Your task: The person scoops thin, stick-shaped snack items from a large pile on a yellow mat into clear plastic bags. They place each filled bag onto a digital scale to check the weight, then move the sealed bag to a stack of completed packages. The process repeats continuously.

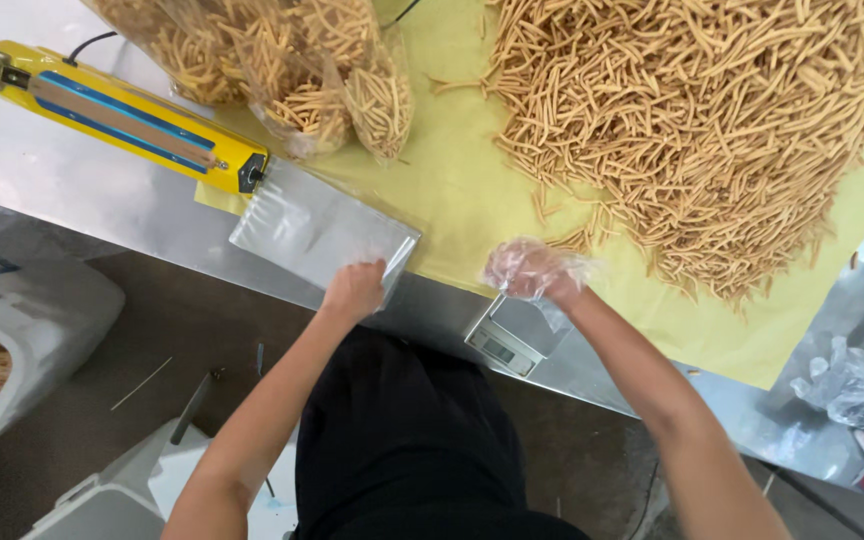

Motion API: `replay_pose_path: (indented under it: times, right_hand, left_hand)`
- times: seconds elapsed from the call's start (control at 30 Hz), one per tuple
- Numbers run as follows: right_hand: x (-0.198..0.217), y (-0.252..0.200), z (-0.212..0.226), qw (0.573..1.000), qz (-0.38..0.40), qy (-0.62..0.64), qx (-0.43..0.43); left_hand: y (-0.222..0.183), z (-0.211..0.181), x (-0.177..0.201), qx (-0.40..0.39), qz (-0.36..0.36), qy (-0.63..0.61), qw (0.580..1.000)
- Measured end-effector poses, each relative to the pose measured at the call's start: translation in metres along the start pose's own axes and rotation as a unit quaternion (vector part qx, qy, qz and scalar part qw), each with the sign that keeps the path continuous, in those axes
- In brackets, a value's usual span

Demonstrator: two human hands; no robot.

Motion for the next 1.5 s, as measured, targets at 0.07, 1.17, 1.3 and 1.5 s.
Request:
replay_pose_path:
  times: [0.07,1.17,1.3,1.5]
  right_hand:
    - [0.019,-0.001,0.019,0.991,-0.134,-0.007,0.002]
    - [0.012,-0.082,0.102,0.564,-0.306,-0.762,0.094]
    - [-0.005,-0.048,0.111,0.768,-0.45,-0.327,0.318]
    - [-0.041,0.046,0.021,0.928,-0.089,0.154,0.328]
  left_hand:
    - [0.0,0.009,0.016,-0.015,-0.033,-0.033,0.999]
    - [-0.005,0.009,0.15,-0.066,-0.22,-0.11,0.967]
    - [-0.002,0.009,0.153,-0.07,-0.197,-0.123,0.97]
    - [0.001,0.0,0.163,0.058,-0.164,-0.014,0.985]
Point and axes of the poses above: each hand's wrist, its own y-axis towards the middle knuckle, its own x-axis out of the back of the hand, z = x × y, the point moved 3 cm from there along y, towards the middle knuckle, and after that the axes turned 14 degrees about y, right-handed, at the moved point
